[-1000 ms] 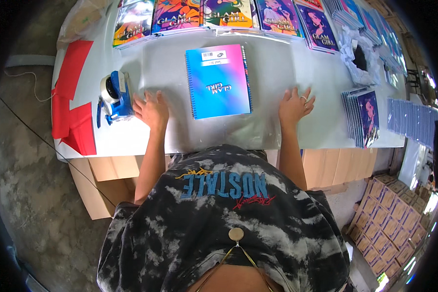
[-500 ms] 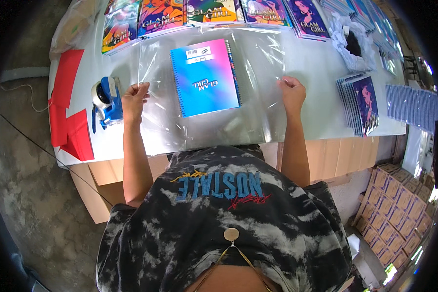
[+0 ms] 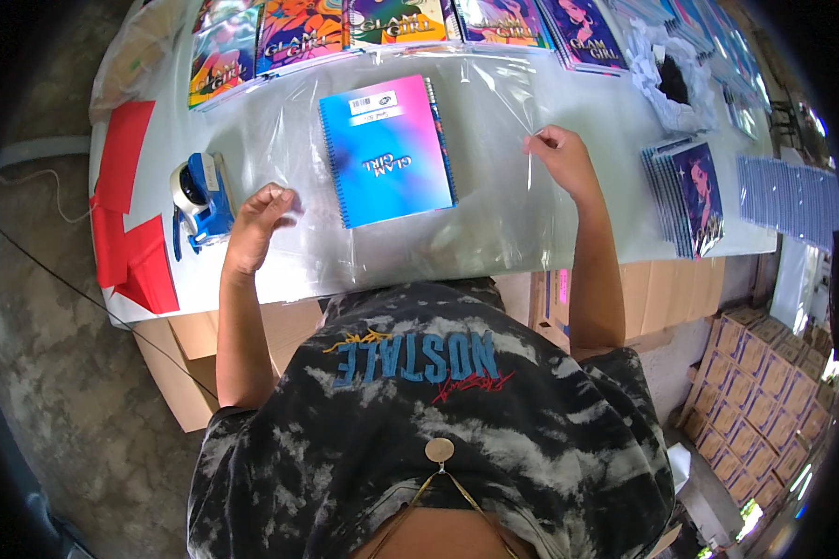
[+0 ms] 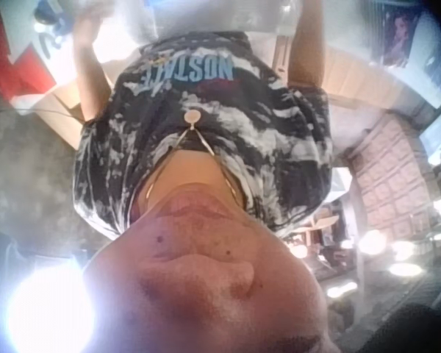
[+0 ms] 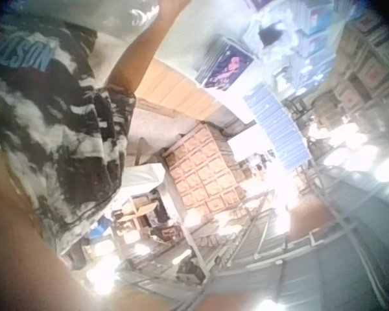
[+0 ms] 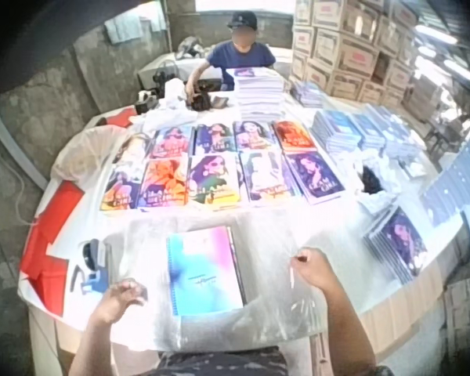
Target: The person repeatedly picks up stacks of spiral-bound notebooks, places them into clear plastic bags, and seals the bags using a handheld tape dispenser. The packaged notebooks are set aside on the table.
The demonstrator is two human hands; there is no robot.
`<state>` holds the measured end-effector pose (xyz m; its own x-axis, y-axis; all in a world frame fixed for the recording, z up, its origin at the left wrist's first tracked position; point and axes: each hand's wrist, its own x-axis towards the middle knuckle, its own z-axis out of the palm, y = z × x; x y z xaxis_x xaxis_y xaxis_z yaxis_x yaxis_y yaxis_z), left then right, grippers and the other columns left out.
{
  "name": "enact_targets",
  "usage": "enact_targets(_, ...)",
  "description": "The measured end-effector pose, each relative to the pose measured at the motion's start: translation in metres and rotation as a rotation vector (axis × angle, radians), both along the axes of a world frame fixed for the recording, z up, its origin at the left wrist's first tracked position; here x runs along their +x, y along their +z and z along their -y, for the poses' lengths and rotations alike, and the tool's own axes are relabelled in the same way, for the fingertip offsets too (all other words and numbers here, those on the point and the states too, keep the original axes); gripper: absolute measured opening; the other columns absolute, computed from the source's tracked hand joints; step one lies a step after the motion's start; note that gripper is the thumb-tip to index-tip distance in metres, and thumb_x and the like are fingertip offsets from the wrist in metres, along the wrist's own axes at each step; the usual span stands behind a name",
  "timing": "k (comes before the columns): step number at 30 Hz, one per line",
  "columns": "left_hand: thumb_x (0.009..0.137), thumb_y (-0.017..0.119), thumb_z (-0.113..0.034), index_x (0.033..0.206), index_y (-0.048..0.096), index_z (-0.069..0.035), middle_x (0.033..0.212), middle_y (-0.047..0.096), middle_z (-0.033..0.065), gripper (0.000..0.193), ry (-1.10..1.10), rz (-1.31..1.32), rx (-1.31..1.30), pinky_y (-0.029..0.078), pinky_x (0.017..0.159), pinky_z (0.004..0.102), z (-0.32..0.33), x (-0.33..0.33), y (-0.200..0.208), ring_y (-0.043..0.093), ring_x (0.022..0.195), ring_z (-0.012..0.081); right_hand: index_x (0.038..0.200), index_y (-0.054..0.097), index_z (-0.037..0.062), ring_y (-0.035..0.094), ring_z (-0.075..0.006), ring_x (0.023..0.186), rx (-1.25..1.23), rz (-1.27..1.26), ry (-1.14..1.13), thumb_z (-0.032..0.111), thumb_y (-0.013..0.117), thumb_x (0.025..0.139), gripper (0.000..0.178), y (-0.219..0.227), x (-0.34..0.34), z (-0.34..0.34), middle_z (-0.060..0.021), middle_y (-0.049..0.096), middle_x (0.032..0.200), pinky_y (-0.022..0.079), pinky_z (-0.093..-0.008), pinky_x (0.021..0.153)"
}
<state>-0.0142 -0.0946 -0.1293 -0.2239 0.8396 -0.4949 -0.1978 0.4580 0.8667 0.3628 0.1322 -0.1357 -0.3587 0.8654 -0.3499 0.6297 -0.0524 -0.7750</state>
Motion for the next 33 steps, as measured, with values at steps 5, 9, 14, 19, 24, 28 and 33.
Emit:
enact_targets(5,0.083,0.062,-0.012,0.072,0.053,-0.009,0.139,0.035,0.014,0.014,-0.108,-0.296,0.433,0.024,0.101,0.0367,-0.032,0.025,-0.006,0.028,0.128,0.0235,0.082,0.063,0.0001,0.052,-0.0162,0.109,-0.249,-0.433,0.28,0.024,0.066,0.08,0.024,0.022,-0.041,0.009,-0.0138,0.05,0.131,0.04,-0.0295,0.087)
enact_targets(9,0.082,0.062,-0.009,0.071,0.052,-0.008,0.149,0.02,0.0185,0.014,-0.124,-0.205,0.51,0.009,0.11,0.0421,-0.058,0.053,-0.017,0.008,0.14,0.03,0.072,0.057,0.0012,0.03,-0.0152,0.131,-0.11,-0.74,0.293,0.018,0.061,0.082,0.02,-0.005,-0.086,0.026,-0.0148,0.021,0.149,0.029,-0.0284,0.098)
enact_targets(14,0.084,0.058,-0.01,0.074,0.051,-0.008,0.148,0.014,0.0228,0.013,-0.125,-0.513,0.515,0.001,0.11,0.0467,-0.074,0.088,-0.031,0.003,0.14,0.0341,0.068,0.048,0.0014,0.021,-0.0143,0.136,-0.095,-1.095,0.081,0.01,0.058,0.079,0.017,-0.045,-0.134,0.063,-0.017,0.014,0.15,0.02,-0.0292,0.103)
enact_targets(19,0.085,0.052,-0.021,0.097,0.053,-0.002,0.146,0.014,0.0284,0.023,-0.382,-1.138,0.373,0.005,0.111,0.0499,-0.076,0.11,-0.05,0.005,0.138,0.0412,0.069,0.046,0.0024,-0.006,-0.0333,0.14,0.047,-0.951,0.163,0.014,0.051,0.083,0.019,-0.038,-0.153,0.085,-0.0188,0.01,0.15,-0.005,-0.0443,0.11)
enact_targets(24,0.077,0.044,-0.015,0.145,0.009,-0.005,0.15,0.006,0.024,0.077,-0.318,-0.588,0.363,-0.001,0.112,0.0411,-0.081,0.097,-0.038,0.002,0.141,0.0294,0.076,0.054,0.0011,-0.004,-0.0364,0.139,0.22,-0.626,0.257,0.018,0.052,0.086,0.02,-0.043,-0.163,0.082,-0.0237,0.01,0.148,-0.008,-0.05,0.108)
enact_targets(28,0.072,0.039,-0.012,0.146,-0.003,-0.011,0.151,0.009,0.0178,0.085,-0.008,0.401,0.526,-0.002,0.112,0.0368,-0.08,0.08,-0.039,0.003,0.141,0.0244,0.087,0.061,-0.0018,0.001,-0.0409,0.138,0.486,-0.19,0.499,0.021,0.053,0.086,0.024,-0.044,-0.173,0.081,-0.0277,0.014,0.146,-0.006,-0.0534,0.108)
enact_targets(33,0.084,0.045,-0.014,0.146,0.008,-0.008,0.15,0.015,0.0181,0.073,-0.142,0.013,0.369,0.008,0.112,0.0431,-0.085,0.076,-0.023,0.011,0.14,0.0271,0.092,0.066,0.0013,0.001,-0.0406,0.138,0.495,-0.063,0.699,0.027,0.058,0.081,0.029,-0.054,-0.172,0.059,-0.0267,0.016,0.146,-0.004,-0.0564,0.108)
